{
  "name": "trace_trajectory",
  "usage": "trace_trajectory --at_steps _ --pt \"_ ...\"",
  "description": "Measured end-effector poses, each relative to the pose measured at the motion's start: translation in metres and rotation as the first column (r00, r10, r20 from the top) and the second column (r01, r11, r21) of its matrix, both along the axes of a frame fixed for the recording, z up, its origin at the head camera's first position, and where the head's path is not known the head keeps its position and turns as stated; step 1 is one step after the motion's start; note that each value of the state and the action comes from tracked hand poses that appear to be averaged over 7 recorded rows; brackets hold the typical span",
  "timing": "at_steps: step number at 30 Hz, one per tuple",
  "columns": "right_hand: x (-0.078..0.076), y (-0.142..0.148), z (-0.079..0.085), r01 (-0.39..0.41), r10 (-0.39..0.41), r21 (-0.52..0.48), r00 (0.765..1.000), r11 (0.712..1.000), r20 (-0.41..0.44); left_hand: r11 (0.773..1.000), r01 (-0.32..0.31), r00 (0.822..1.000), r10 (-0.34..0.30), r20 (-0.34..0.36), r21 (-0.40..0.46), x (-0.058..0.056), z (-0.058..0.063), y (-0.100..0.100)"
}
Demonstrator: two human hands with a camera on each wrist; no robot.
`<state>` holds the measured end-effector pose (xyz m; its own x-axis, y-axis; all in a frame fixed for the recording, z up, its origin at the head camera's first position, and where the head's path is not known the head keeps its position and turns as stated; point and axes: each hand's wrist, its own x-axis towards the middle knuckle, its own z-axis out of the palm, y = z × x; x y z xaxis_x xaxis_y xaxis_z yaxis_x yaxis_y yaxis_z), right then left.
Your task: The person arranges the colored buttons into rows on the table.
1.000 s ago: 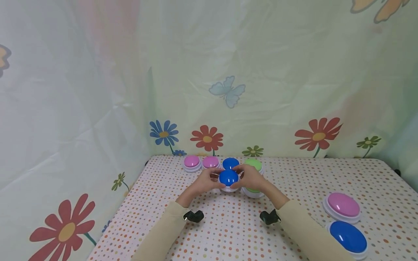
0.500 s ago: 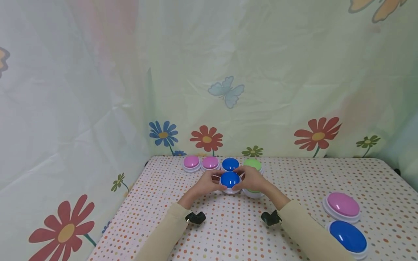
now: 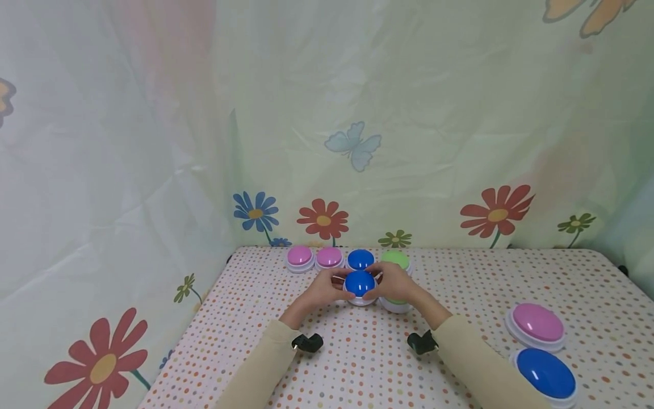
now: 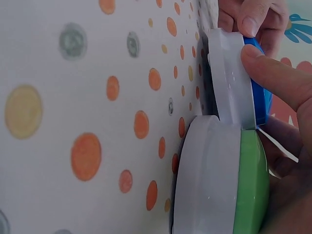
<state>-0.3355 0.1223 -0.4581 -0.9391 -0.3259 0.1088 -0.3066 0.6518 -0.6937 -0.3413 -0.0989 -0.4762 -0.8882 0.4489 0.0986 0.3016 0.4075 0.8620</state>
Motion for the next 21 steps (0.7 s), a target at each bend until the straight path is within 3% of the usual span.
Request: trace_trajectory --at_steps 7,21 --pt "0.0016 -0.0006 0.0002 0.013 -0.013 0.0 1.0 1.0 0.011 1.0 0.01 1.0 -0.01 -0.024 0.001 -0.001 -0.0049 -0.0001" --pt "0.0028 -0.0029 -0.0015 0.023 -0.023 0.018 1.0 1.0 0.015 1.0 -0.028 0.999 0.028 0.037 0.001 0.0005 -0.0049 -0.0017"
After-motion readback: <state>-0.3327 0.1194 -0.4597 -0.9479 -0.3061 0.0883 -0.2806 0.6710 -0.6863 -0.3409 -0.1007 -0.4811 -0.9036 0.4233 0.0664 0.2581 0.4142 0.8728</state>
